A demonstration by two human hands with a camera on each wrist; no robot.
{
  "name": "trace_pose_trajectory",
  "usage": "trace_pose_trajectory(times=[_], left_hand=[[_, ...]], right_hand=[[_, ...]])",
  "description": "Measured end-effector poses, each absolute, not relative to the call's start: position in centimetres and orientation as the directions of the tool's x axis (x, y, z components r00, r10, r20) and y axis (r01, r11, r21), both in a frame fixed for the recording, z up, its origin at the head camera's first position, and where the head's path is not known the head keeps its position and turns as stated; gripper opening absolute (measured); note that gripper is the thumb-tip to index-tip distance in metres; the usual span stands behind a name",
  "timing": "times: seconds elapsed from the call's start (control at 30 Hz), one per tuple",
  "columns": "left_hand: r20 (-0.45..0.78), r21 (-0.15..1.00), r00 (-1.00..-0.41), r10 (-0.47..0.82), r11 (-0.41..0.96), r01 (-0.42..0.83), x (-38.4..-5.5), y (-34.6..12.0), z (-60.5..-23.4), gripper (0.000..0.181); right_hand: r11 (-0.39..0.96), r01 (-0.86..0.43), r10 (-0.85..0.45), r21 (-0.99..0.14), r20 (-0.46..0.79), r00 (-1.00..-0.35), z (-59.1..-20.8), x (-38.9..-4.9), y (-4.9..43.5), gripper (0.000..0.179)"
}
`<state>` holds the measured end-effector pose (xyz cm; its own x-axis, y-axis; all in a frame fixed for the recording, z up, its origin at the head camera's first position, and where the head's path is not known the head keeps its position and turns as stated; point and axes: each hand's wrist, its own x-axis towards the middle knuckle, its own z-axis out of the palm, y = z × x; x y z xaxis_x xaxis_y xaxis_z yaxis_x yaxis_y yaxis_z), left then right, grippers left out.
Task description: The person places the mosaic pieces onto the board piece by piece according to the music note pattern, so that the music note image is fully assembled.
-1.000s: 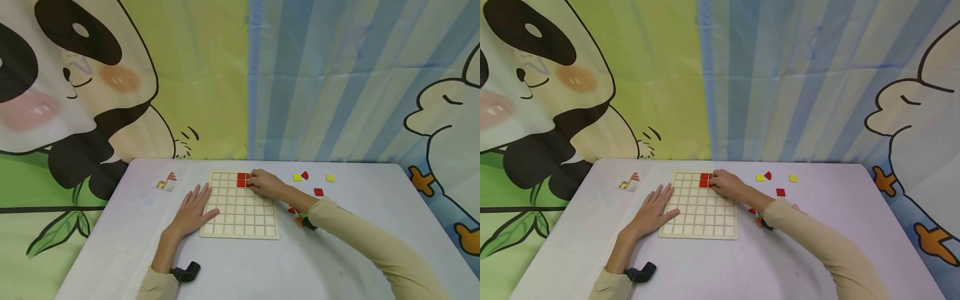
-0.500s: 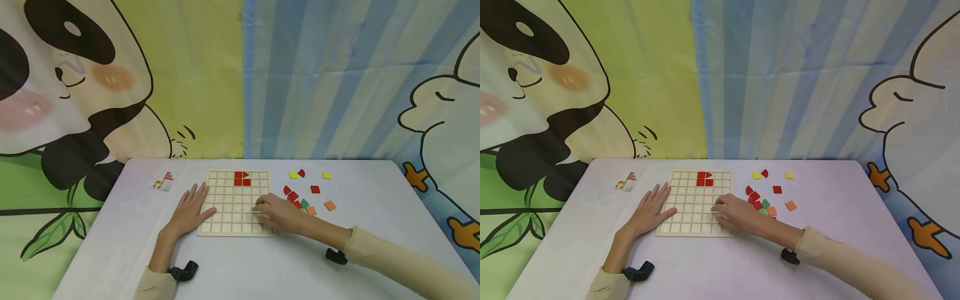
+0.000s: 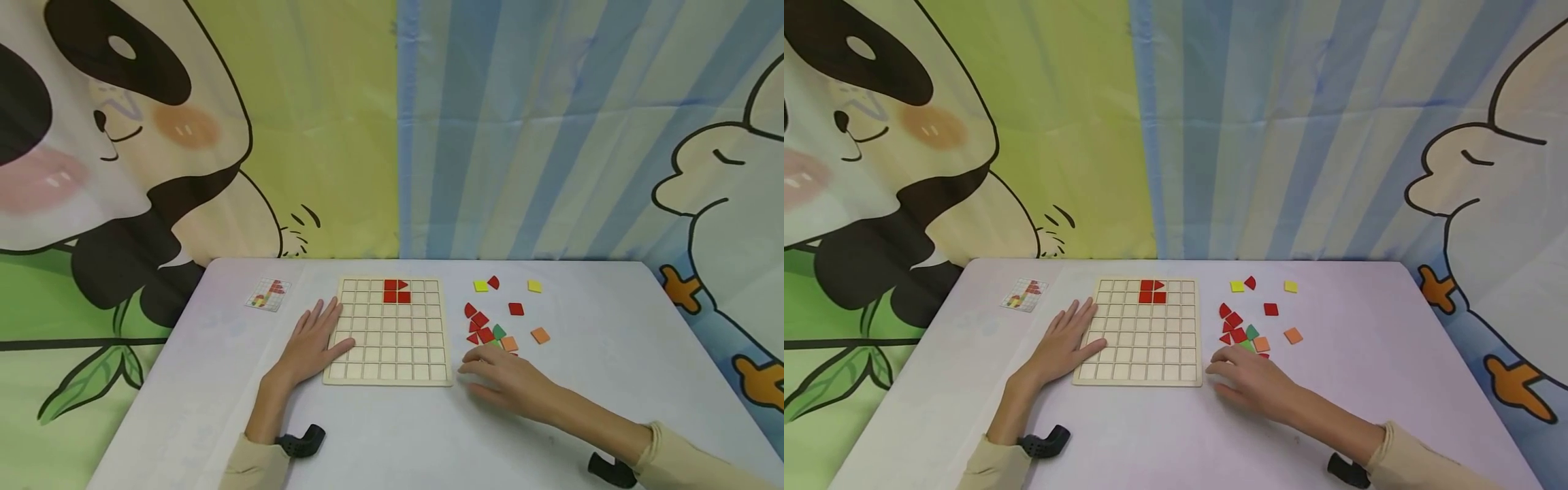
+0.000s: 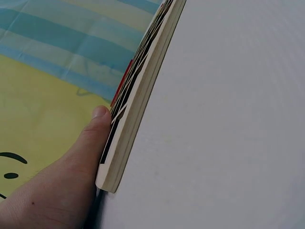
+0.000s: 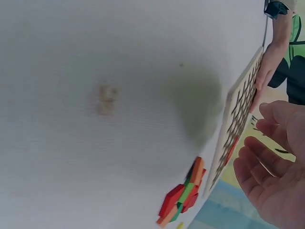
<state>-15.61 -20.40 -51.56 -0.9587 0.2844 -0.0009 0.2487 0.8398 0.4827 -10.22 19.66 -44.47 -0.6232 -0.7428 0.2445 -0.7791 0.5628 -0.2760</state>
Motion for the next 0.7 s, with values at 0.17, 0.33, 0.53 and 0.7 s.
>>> trace_pose_trajectory(times=[0.17,0.33,0.53,0.7], left_hand=[[-0.003,0.481,-0.959,0.283,0.841,0.247,-15.6,-20.4,-51.5,0.092],[0.0,0.486,-0.959,0.285,0.838,0.249,-15.6,-20.3,-51.6,0.092],[-0.003,0.49,-0.958,0.287,0.836,0.249,-15.6,-20.1,-51.7,0.092],[-0.011,0.484,-0.96,0.279,0.842,0.239,-15.6,-20.2,-51.7,0.092]], right_hand=[[0.594,-0.755,-0.724,-0.276,0.224,-0.652,-44.9,-10.1,20.7,0.028],[0.637,-0.705,-0.663,-0.312,0.245,-0.707,-45.5,-11.6,21.5,0.028],[0.646,-0.669,-0.638,-0.367,0.222,-0.737,-46.0,-13.4,21.9,0.03],[0.623,-0.709,-0.675,-0.331,0.231,-0.701,-46.3,-14.4,21.8,0.021]])
